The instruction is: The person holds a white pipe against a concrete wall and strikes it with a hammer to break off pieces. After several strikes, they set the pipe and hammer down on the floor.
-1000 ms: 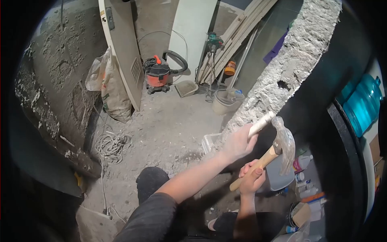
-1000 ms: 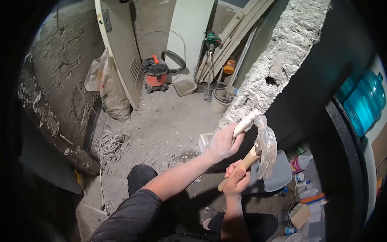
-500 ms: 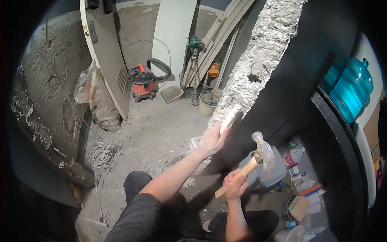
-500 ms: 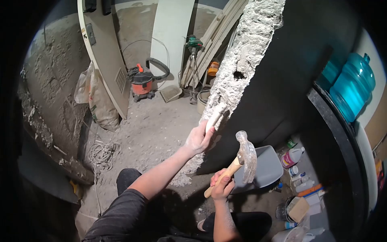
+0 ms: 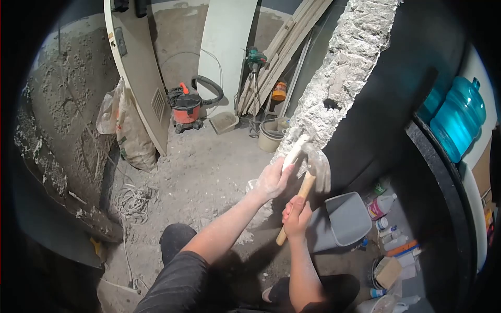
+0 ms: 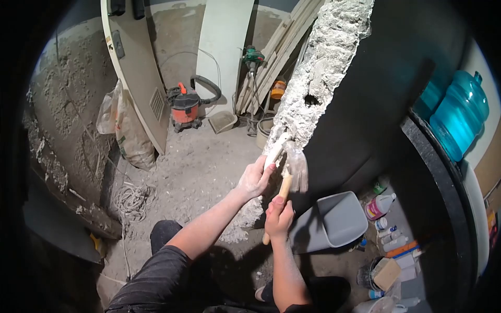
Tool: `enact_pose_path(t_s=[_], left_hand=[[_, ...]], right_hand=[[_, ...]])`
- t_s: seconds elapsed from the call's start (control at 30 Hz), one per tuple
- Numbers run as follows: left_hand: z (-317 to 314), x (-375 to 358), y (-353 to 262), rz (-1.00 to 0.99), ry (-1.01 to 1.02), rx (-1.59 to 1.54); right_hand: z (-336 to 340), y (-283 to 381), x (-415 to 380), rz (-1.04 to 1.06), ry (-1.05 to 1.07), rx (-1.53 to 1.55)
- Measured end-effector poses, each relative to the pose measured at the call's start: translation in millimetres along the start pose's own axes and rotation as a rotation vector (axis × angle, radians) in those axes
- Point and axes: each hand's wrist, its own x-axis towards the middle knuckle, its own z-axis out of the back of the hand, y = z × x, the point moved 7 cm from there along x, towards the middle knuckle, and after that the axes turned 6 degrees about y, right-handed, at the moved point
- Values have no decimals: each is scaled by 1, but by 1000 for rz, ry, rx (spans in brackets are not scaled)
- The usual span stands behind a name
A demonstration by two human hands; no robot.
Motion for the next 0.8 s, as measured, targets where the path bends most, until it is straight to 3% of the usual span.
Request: enact_pose_path(t_s=[0.07,0.13,0.27,0.3,0.33,0.4,0.53,0.6,0.63,0.73,0.8], left_hand=[[6,1,7,31,-7,1],[12,4,17,84,-6,42],[8,-13,-12,-125,-92,31],[1,-17,-20,-159,-47,-55],[-5,-23,-26,-171,-7,69],[-16,-29,-29,-115,80,33],[-18,-28,-18,-85,37,-33],[-13,-24,-6,22,9,9],[-10,-21,-6,-31,-30,20],[-9,-13,11,23,17,92],[-8,-14,15,25,40,78]], right_hand=[[3,1,-4,-85,-40,77],[3,15,-16,48,-26,71],[7,58,-46,594,-115,-51],[5,67,-51,629,-79,-5],[5,72,-57,665,-43,40],[5,60,-59,650,-4,69],[10,38,-55,484,-63,134],[9,20,-47,205,43,128],[12,15,-44,148,14,130],[18,13,-43,141,1,143],[17,26,-45,275,-87,229]])
